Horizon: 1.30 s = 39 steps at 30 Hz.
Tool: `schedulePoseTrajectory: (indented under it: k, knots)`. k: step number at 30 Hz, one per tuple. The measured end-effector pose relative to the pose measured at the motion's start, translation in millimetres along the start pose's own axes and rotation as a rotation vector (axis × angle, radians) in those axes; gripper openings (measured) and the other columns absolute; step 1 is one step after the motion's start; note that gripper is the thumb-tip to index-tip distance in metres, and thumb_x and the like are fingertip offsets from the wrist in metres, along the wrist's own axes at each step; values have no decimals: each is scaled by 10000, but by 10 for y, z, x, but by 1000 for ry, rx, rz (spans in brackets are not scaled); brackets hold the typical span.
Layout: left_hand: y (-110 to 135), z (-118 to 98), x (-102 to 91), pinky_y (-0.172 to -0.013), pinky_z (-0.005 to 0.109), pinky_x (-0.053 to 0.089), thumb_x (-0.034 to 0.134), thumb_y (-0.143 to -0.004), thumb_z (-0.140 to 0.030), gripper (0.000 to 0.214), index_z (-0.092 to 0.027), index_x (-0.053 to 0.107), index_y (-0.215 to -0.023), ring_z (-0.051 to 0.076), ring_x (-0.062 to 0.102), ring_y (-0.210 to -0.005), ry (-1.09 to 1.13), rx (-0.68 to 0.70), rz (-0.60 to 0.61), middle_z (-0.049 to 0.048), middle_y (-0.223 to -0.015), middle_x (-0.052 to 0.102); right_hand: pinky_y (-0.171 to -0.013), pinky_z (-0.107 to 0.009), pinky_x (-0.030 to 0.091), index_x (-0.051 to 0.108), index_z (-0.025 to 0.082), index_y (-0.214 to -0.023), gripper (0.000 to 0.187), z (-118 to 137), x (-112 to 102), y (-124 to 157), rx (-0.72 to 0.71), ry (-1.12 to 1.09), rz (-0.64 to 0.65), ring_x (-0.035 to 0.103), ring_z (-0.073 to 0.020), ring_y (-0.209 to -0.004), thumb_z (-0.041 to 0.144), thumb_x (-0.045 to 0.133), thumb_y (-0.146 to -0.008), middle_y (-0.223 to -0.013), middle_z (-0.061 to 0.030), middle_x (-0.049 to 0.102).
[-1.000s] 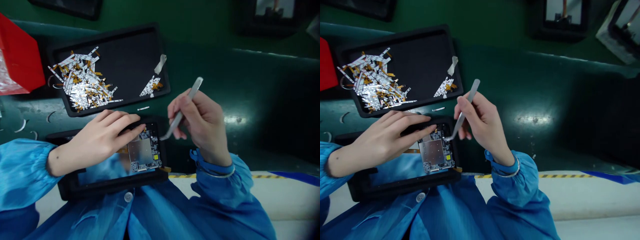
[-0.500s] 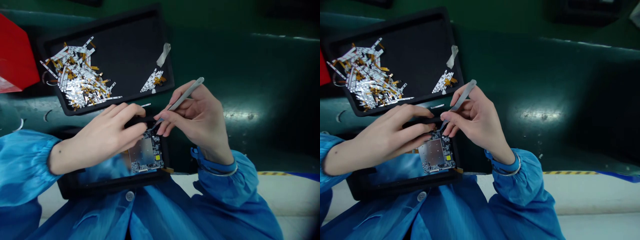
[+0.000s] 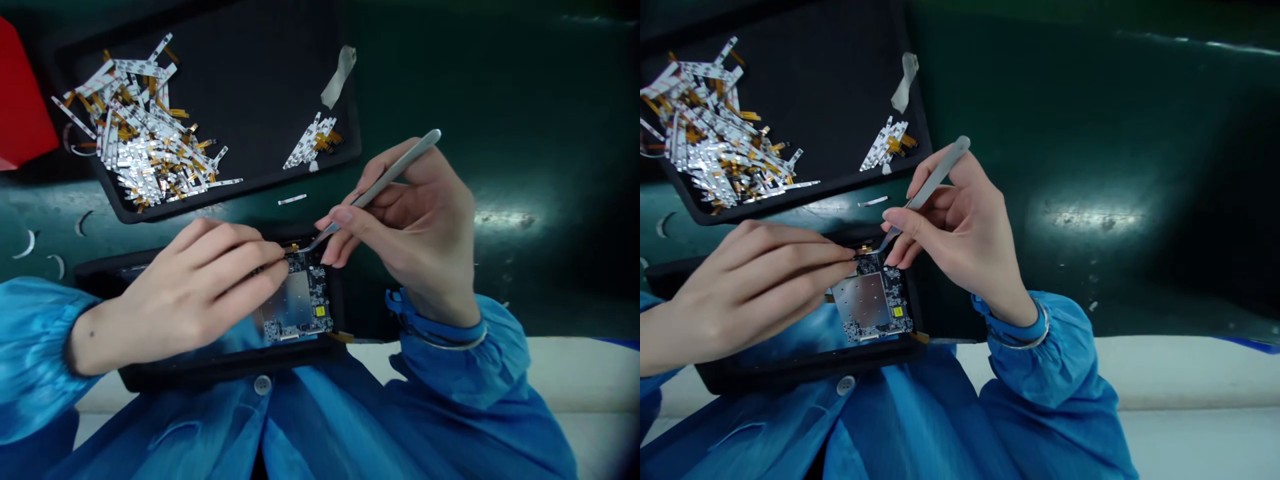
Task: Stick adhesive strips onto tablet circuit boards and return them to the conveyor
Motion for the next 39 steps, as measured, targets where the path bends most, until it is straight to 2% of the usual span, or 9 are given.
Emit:
schedulePoseTrajectory:
  k: [7, 12, 16, 20, 26, 29, 32, 34, 39]
  knots:
    - [58, -45, 79, -833, 419, 490, 520, -1026, -148, 362, -80, 549, -1381, 259, 631, -1186, -49, 0, 14, 82, -1269, 724, -594, -297, 655, 504, 269, -912, 325, 76, 34, 50, -70, 36, -19, 737, -152, -642, 281, 821, -845, -706, 84, 675]
    - [49, -36, 67, -842, 412, 503, 536, -1018, -132, 345, -129, 569, -1361, 251, 633, -1190, -67, -11, 4, 37, -1263, 730, -550, -301, 647, 495, 277, -932, 304, 50, 40, 54, -68, 47, -26, 729, -153, -622, 317, 790, -877, -722, 76, 692]
    - [56, -39, 67, -805, 410, 492, 564, -1004, -119, 348, -84, 573, -1350, 256, 636, -1168, -85, 4, -5, 56, -1217, 745, -584, -304, 657, 491, 278, -931, 307, 77, 41, 58, -104, 66, -6, 728, -149, -631, 287, 793, -875, -707, 84, 662]
    - [42, -26, 94, -827, 397, 507, 557, -1012, -122, 350, -150, 575, -1360, 231, 654, -1157, -120, 6, -8, 2, -1179, 762, -529, -278, 633, 479, 272, -911, 293, 81, 52, 51, -87, 60, 27, 716, -137, -614, 321, 767, -897, -739, 76, 667]
    - [-22, -101, 56, -799, 376, 516, 565, -984, -48, 319, -49, 611, -1300, 209, 691, -1063, -304, 186, -19, 26, -1148, 775, -511, -259, 587, 507, 261, -880, 288, 87, 63, 54, -111, 61, -21, 693, -124, -576, 333, 786, -877, -739, 69, 674]
    - [-15, -43, 39, -796, 374, 512, 507, -1028, -105, 302, -118, 617, -1310, 207, 688, -1080, -260, 177, 7, 12, -1180, 767, -529, -267, 579, 531, 266, -882, 221, 142, -8, 135, -188, 30, -124, 692, -124, -592, 281, 750, -907, -741, 64, 667]
    - [41, 31, 70, -829, 401, 508, 501, -1044, -169, 366, -168, 551, -1407, 228, 657, -1153, -205, 124, 45, 36, -1379, 673, -520, -281, 551, 568, 266, -826, 169, 181, -212, 330, -257, 50, -352, 687, -136, -597, 246, 676, -954, -685, 51, 590]
    - [71, 30, 91, -870, 410, 512, 529, -1032, -171, 405, -168, 523, -1437, 235, 638, -1209, -226, 116, 42, 50, -1471, 599, -460, -298, 497, 571, 262, -753, 238, 162, -346, 512, -283, 75, -468, 626, -138, -501, 263, 622, -985, -610, 42, 527]
    - [34, -167, 113, -887, 379, 534, 487, -1028, -98, 333, -145, 591, -1341, 212, 651, -1250, -412, 158, 22, 56, -1453, 608, -351, -290, 368, 544, 227, -657, 380, -62, -467, 1024, -218, 26, -481, 477, -134, -375, 301, 522, -1029, -497, 17, 488]
Point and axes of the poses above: each hand's wrist, its own y-axis away from the middle knuckle, its own x-axis out of the palm, z = x × y, the point moved 6 cm from there along -y, towards the middle knuckle
